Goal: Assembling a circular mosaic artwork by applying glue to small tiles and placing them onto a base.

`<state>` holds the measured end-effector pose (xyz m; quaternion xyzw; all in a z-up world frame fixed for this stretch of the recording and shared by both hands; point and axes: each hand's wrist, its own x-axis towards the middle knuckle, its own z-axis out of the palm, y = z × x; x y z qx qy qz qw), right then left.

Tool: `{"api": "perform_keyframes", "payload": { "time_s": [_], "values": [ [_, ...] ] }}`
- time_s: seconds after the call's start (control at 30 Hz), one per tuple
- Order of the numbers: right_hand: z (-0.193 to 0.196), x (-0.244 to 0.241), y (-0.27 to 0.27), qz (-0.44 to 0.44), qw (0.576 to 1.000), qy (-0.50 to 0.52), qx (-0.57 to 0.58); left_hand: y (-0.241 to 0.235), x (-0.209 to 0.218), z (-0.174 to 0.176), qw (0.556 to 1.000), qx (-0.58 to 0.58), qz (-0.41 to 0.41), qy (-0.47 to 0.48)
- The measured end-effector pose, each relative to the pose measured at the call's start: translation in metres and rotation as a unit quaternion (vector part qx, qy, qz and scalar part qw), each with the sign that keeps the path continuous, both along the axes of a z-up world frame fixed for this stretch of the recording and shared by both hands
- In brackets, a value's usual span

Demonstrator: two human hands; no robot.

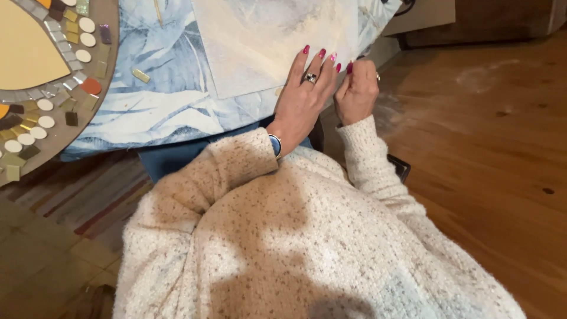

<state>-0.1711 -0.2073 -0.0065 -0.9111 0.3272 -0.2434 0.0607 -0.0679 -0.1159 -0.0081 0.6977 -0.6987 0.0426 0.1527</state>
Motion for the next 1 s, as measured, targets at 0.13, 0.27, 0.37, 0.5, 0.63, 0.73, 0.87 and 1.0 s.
{"api": "perform_keyframes", "payload": {
  "time_s": [0.13, 0.27, 0.37, 0.5, 0.63, 0.73, 0.87, 1.0],
  "values": [
    [0.001, 0.006, -0.007, 0.013, 1.0, -0.013, -0.004, -0.001, 0.003, 0.002, 1.0, -0.011, 0.011, 0.006],
    [-0.001, 0.001, -0.001, -0.005, 1.0, 0.008, -0.011, 0.001, 0.0, 0.001, 1.0, -0.002, 0.009, -0.002],
    [0.0, 0.003, -0.005, 0.001, 1.0, 0.016, -0.005, -0.002, 0.003, 0.001, 1.0, 0.003, 0.009, -0.01],
    [-0.001, -0.001, -0.001, 0.001, 1.0, 0.02, -0.008, -0.001, 0.0, 0.001, 1.0, 0.018, 0.003, -0.012],
    [-0.001, 0.002, -0.006, 0.004, 0.999, 0.029, -0.024, 0.001, 0.003, 0.004, 1.0, 0.005, -0.004, -0.011],
    [-0.001, 0.001, -0.001, 0.014, 0.999, 0.018, -0.023, 0.0, 0.003, 0.003, 1.0, -0.008, 0.004, -0.007],
    [0.004, -0.002, -0.004, 0.028, 0.998, -0.034, 0.042, -0.002, 0.005, 0.002, 0.999, 0.025, 0.0, -0.029],
    [0.005, -0.015, -0.001, 0.002, 0.982, -0.05, 0.184, 0.001, 0.0, -0.001, 1.0, 0.015, 0.0, -0.02]
  ]
}}
